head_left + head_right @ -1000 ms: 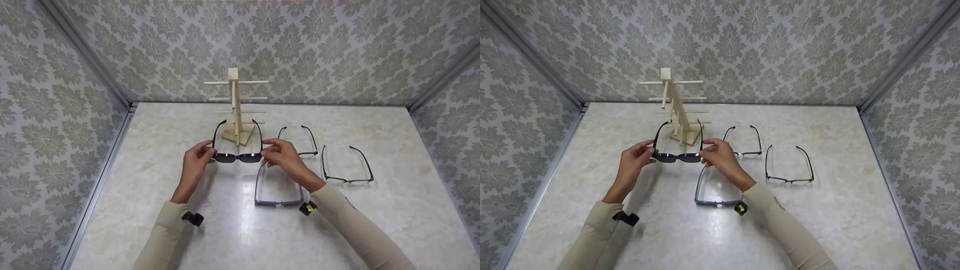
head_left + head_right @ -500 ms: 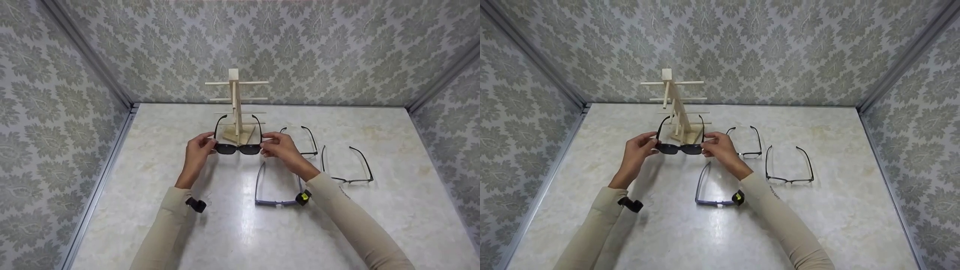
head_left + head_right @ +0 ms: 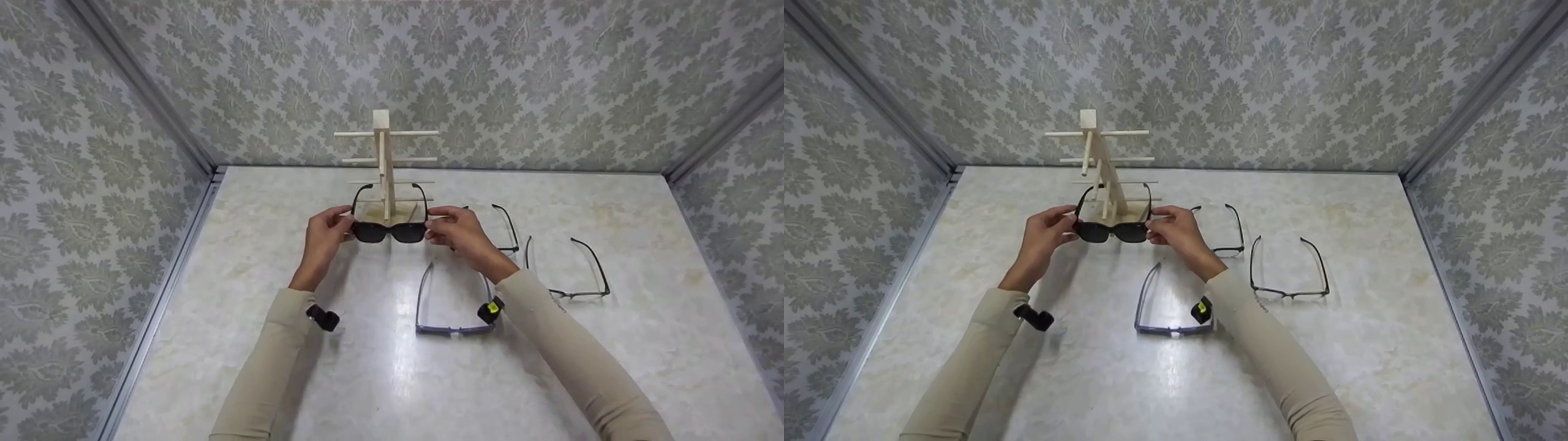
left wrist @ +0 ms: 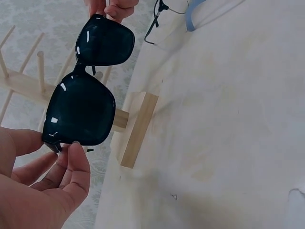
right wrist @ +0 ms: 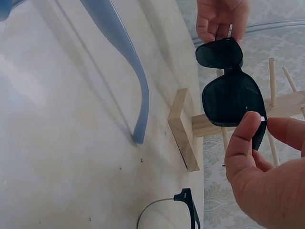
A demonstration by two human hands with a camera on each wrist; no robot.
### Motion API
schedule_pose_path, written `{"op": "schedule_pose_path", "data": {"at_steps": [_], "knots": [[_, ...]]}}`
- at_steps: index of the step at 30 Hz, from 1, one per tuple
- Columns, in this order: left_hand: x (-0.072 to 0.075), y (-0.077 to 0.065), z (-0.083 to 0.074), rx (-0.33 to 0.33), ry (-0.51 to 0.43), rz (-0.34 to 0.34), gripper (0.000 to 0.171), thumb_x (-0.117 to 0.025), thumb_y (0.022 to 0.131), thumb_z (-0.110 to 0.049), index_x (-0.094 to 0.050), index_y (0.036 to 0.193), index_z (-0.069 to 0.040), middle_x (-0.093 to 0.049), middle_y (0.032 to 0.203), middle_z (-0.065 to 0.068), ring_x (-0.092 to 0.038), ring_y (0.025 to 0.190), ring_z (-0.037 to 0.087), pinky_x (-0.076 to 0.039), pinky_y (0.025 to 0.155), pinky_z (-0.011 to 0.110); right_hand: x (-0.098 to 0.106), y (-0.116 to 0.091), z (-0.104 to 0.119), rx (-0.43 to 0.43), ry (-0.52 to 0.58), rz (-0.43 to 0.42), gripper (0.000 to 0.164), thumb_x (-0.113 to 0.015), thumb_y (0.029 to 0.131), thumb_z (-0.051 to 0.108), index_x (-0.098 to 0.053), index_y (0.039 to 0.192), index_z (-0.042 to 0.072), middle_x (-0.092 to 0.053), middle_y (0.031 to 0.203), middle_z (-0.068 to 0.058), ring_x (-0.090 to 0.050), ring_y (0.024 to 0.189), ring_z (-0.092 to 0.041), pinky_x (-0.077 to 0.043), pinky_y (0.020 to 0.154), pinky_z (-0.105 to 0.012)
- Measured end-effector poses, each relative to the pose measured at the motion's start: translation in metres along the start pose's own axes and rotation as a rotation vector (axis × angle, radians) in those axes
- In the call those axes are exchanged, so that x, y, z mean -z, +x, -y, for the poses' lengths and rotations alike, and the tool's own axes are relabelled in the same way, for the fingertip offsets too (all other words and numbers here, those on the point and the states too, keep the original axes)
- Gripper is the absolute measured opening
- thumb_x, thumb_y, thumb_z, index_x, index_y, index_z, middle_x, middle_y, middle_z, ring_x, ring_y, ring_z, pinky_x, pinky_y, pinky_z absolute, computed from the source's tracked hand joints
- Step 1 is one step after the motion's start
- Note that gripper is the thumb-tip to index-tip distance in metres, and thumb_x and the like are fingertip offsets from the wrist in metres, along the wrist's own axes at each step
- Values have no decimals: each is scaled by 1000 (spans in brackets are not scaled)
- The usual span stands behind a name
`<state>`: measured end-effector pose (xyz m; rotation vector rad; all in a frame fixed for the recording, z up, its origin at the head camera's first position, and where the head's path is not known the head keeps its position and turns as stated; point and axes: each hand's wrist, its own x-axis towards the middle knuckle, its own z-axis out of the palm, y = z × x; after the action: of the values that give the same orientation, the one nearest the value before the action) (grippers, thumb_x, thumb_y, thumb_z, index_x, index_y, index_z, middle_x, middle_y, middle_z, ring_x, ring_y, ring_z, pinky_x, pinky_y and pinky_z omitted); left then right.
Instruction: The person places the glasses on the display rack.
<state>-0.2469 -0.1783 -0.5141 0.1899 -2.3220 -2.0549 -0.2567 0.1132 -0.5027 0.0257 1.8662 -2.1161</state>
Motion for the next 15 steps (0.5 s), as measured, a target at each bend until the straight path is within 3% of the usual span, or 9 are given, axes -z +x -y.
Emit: {"op": "schedule_pose_path", "data": {"at_steps": [15], "knots": [[-4, 13, 8, 36, -15, -9, 35, -65, 110, -10, -69, 143, 3, -75, 106, 14, -72, 84, 16, -67, 83, 36, 1, 10, -7, -14, 19, -22, 49, -70, 106, 1, -56, 151, -12, -74, 110, -19, -75, 85, -18, -65, 77, -26]]}}
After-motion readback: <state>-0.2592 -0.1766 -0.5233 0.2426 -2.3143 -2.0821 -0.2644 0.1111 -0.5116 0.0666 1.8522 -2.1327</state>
